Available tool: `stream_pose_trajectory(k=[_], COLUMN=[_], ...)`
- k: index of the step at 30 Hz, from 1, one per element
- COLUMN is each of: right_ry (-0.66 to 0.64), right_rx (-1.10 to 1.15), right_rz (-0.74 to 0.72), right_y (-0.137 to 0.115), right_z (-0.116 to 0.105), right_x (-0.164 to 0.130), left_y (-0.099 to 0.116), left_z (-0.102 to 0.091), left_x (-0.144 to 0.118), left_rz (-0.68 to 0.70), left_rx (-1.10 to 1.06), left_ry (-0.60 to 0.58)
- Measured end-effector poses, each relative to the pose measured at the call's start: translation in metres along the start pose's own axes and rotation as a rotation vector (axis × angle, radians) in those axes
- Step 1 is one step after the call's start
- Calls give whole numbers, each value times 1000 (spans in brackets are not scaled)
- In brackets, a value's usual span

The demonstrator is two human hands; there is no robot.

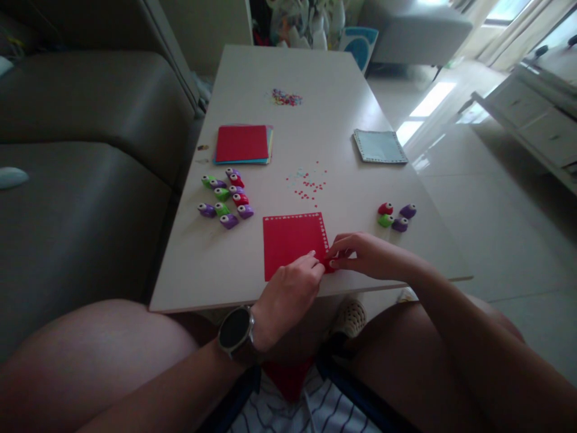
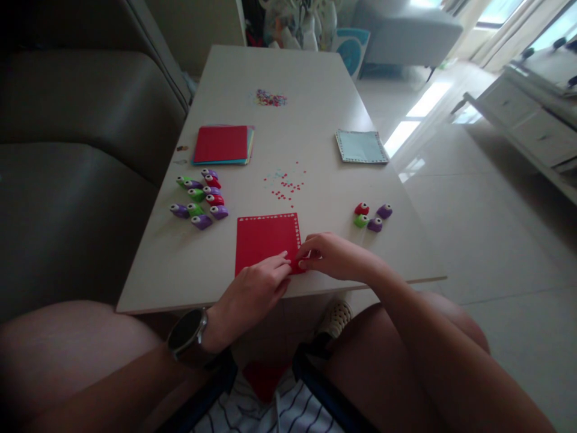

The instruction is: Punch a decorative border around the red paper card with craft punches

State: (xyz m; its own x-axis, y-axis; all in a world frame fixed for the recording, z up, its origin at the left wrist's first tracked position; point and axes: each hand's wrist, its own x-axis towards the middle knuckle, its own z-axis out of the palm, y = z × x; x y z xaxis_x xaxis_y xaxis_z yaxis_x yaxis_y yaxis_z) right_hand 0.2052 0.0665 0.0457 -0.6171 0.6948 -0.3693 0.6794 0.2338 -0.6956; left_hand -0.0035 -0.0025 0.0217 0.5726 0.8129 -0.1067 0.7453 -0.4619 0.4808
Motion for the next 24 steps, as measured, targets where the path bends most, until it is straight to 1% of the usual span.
stream_pose_trajectory(k=[5,11,14,17,20,24], right_ry=[-7,4,-10,-7,-21,-21], right_rx=[102,191,178,109,62,51], right_rz=[65,112,147,180,209,196], right_y=[5,10,7,2,-2,0], right_z=[4,6,4,2,2,3], right_x=[3,13,18,19,20,23], left_y=[-3,-4,-4,-4,-2,1], left_z=[1,-11,-15,-16,-14,-15], left_x=[-1,0,1,2,4,8], left_rz=[9,83,109,115,92,69], left_rx=[9,38,38,31,52,98], left_ry=[-8,-86,-118,-113,-130,-170])
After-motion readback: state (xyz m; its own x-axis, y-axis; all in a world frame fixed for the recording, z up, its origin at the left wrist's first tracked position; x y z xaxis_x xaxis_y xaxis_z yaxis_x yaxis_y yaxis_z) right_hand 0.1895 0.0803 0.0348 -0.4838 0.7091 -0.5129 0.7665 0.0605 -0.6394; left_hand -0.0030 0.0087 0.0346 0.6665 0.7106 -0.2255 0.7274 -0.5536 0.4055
